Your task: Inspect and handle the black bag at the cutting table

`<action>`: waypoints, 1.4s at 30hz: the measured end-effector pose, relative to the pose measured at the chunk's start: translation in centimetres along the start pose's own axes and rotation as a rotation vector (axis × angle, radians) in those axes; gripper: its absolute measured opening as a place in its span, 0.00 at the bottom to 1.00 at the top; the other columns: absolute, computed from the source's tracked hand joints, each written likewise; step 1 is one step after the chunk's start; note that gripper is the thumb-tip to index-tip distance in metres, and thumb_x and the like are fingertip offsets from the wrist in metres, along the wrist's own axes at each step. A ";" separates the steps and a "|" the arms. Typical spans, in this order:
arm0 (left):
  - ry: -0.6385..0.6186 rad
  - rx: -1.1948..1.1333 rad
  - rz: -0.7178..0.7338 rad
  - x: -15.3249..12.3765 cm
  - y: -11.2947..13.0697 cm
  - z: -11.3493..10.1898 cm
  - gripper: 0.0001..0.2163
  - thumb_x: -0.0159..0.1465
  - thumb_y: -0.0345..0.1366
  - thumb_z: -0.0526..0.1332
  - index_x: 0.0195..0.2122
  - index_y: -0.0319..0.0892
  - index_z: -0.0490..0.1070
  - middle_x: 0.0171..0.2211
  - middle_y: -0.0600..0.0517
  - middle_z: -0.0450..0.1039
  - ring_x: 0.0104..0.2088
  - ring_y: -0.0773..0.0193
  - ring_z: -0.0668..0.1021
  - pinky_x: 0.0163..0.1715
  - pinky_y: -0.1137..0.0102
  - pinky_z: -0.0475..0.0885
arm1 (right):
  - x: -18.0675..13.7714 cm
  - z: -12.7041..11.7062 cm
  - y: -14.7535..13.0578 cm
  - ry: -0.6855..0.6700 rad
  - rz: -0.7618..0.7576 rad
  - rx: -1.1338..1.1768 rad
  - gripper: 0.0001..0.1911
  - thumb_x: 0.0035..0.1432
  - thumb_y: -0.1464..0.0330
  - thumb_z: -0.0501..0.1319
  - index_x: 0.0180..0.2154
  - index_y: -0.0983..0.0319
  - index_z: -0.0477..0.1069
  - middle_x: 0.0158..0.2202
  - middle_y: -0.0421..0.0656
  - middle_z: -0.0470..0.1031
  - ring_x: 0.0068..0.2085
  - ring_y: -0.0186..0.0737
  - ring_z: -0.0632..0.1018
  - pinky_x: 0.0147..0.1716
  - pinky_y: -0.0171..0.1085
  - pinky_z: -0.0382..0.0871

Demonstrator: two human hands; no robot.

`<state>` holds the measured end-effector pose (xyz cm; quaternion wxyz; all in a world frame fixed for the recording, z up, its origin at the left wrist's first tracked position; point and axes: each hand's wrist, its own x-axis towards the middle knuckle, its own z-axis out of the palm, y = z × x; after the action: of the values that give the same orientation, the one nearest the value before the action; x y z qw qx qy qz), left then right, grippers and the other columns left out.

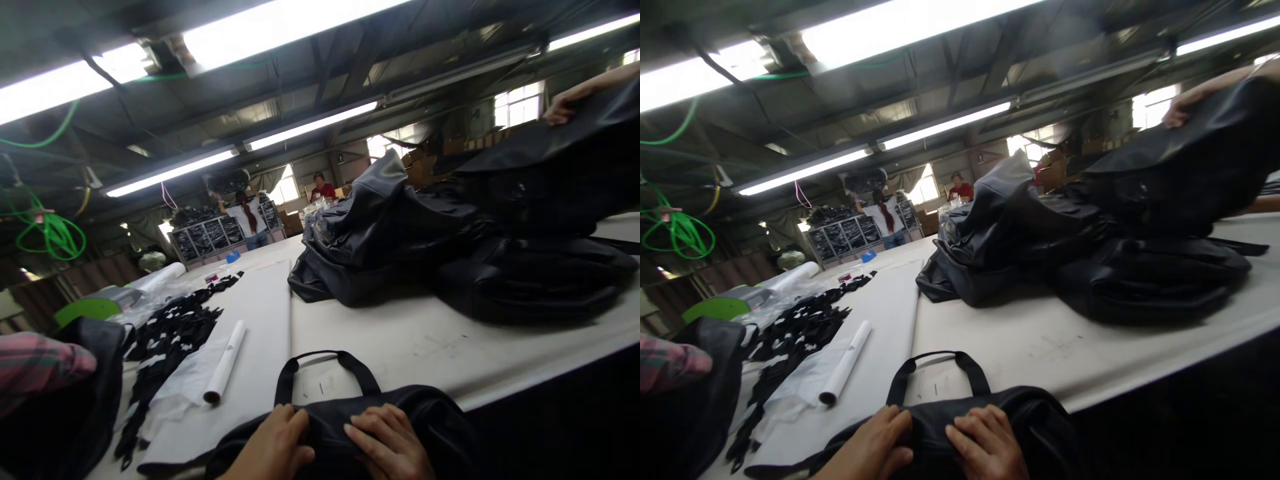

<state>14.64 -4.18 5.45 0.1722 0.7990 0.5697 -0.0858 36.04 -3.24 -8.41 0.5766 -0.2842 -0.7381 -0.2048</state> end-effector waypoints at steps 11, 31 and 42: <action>0.048 -0.156 0.192 1.0 -1.7 0.3 0.04 0.68 0.28 0.54 0.36 0.42 0.61 0.40 0.50 0.70 0.41 0.61 0.71 0.43 0.68 0.64 | 0.7 -0.3 0.1 -0.012 0.046 0.040 0.13 0.67 0.77 0.56 0.48 0.61 0.75 0.39 0.43 0.80 0.39 0.41 0.78 0.41 0.42 0.73; 0.089 -0.378 0.079 -1.2 -3.8 -2.7 0.16 0.63 0.51 0.51 0.28 0.43 0.62 0.27 0.54 0.65 0.31 0.61 0.67 0.34 0.68 0.61 | 5.3 -6.2 -2.4 -0.125 0.160 0.158 0.10 0.70 0.77 0.58 0.50 0.63 0.72 0.40 0.42 0.80 0.40 0.37 0.76 0.42 0.42 0.65; 0.246 -0.247 -0.253 -3.7 -19.0 6.5 0.12 0.58 0.47 0.52 0.26 0.45 0.65 0.28 0.50 0.77 0.34 0.52 0.78 0.37 0.63 0.71 | 3.5 -7.7 1.4 -0.099 0.340 0.210 0.06 0.70 0.69 0.62 0.47 0.57 0.76 0.37 0.41 0.79 0.40 0.40 0.77 0.40 0.42 0.71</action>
<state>-4.08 -4.32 -2.66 0.1857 0.6984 0.6884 0.0621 42.03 -6.37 -3.15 0.5925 -0.3528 -0.7242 -0.0120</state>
